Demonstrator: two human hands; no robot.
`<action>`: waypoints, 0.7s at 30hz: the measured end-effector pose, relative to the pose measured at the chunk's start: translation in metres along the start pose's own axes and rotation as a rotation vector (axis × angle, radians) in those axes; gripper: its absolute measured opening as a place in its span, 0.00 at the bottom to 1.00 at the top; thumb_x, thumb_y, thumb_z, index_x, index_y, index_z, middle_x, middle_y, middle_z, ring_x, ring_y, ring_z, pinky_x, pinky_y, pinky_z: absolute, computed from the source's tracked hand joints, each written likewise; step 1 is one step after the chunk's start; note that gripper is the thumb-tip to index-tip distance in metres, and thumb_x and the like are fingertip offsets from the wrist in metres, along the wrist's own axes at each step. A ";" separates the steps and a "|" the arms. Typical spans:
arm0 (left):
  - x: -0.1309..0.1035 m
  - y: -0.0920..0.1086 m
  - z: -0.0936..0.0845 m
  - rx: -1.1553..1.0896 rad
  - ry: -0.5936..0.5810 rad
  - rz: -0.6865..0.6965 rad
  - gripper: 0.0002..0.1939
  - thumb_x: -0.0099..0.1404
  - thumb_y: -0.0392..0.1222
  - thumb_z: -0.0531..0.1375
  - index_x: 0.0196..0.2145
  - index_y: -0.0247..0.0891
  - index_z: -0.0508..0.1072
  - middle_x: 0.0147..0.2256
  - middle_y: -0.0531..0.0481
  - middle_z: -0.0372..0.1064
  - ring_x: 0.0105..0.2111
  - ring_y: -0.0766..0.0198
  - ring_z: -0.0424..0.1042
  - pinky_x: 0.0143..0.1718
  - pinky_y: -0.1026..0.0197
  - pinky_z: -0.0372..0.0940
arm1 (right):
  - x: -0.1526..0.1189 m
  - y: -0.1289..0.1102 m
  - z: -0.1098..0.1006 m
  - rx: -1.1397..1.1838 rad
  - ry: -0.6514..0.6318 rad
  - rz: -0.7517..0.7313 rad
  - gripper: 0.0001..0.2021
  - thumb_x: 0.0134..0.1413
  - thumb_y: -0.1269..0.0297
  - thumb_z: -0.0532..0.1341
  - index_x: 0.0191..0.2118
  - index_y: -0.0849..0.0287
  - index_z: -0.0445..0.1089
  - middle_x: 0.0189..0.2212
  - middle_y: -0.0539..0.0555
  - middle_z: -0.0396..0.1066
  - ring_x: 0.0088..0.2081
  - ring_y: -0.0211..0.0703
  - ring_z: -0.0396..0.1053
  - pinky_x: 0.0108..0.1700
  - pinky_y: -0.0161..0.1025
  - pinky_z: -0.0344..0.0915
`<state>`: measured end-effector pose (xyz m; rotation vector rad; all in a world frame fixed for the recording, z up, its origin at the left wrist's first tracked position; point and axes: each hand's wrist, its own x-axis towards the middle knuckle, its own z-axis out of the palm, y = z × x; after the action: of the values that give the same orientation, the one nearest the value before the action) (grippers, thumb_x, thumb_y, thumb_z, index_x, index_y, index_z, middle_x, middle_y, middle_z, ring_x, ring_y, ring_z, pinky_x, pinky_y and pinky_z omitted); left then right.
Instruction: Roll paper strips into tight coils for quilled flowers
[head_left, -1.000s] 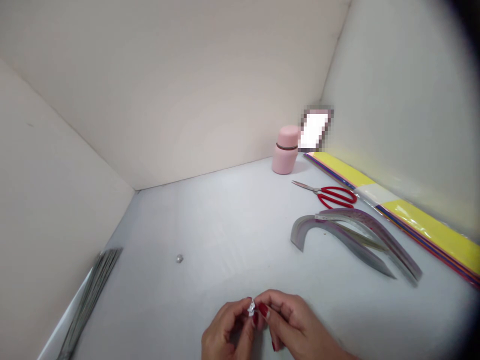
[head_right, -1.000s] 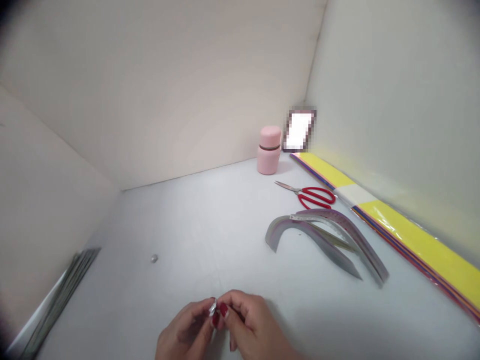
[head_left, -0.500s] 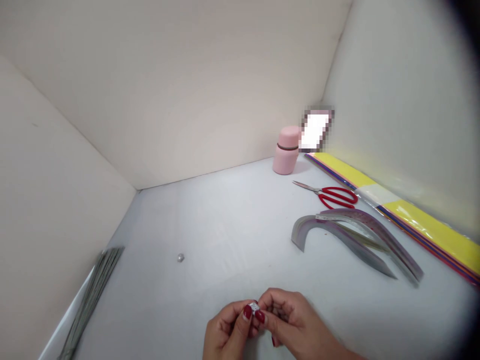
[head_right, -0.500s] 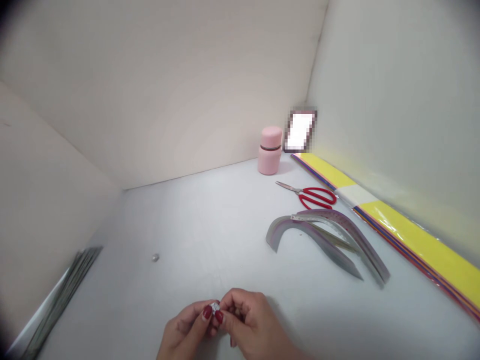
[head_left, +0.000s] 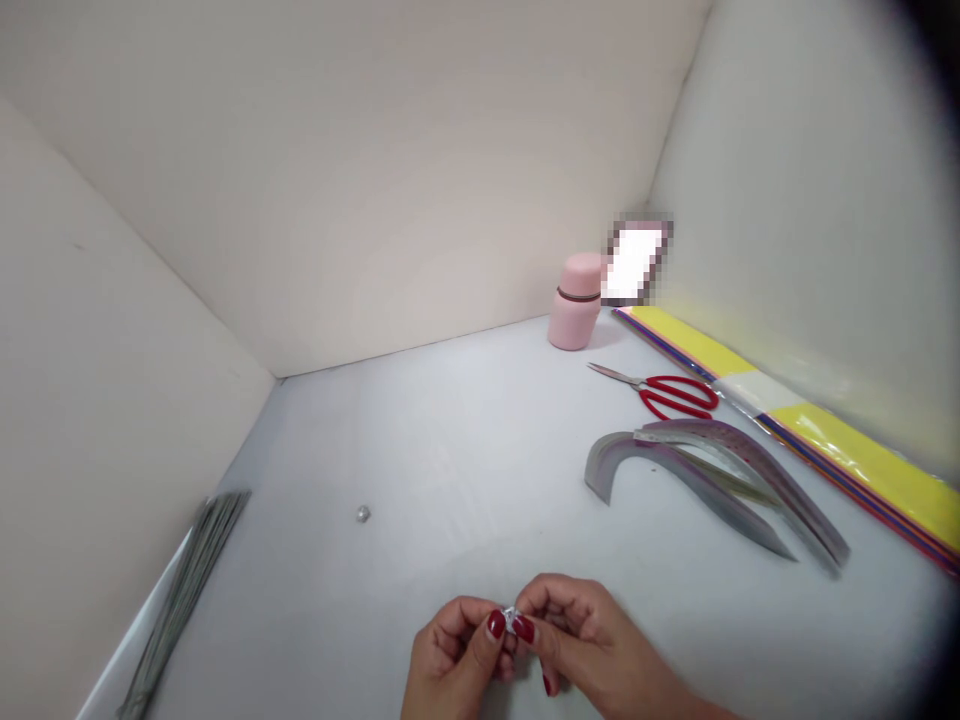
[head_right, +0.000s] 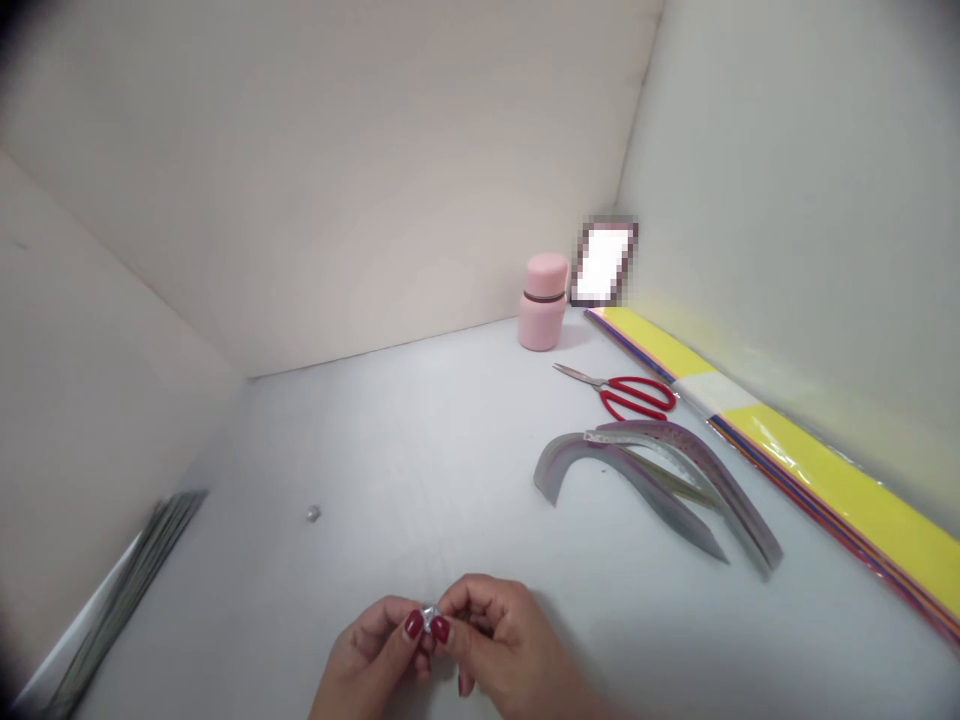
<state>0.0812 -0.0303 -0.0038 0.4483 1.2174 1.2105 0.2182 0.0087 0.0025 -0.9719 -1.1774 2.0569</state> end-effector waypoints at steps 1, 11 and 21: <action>0.001 0.000 0.000 -0.015 0.000 -0.020 0.16 0.40 0.49 0.70 0.16 0.33 0.75 0.15 0.52 0.71 0.15 0.75 0.64 0.19 0.72 0.56 | 0.000 0.000 0.000 0.012 -0.010 -0.005 0.14 0.46 0.56 0.64 0.26 0.64 0.67 0.20 0.51 0.70 0.19 0.30 0.59 0.21 0.28 0.56; 0.003 -0.002 -0.003 -0.097 -0.075 -0.066 0.15 0.41 0.48 0.70 0.17 0.33 0.75 0.14 0.52 0.71 0.14 0.75 0.64 0.19 0.71 0.55 | 0.001 -0.003 0.001 0.047 -0.048 0.047 0.16 0.45 0.53 0.64 0.25 0.62 0.65 0.19 0.49 0.69 0.16 0.28 0.58 0.17 0.26 0.49; -0.002 -0.010 -0.001 0.010 -0.029 0.179 0.15 0.43 0.47 0.70 0.31 0.42 0.80 0.19 0.53 0.72 0.19 0.72 0.67 0.24 0.69 0.61 | 0.002 0.006 -0.004 0.028 -0.004 0.029 0.15 0.45 0.55 0.64 0.26 0.63 0.64 0.18 0.45 0.65 0.15 0.26 0.57 0.18 0.26 0.49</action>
<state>0.0851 -0.0360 -0.0108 0.5898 1.1781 1.3461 0.2193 0.0096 -0.0046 -0.9774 -1.1402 2.0935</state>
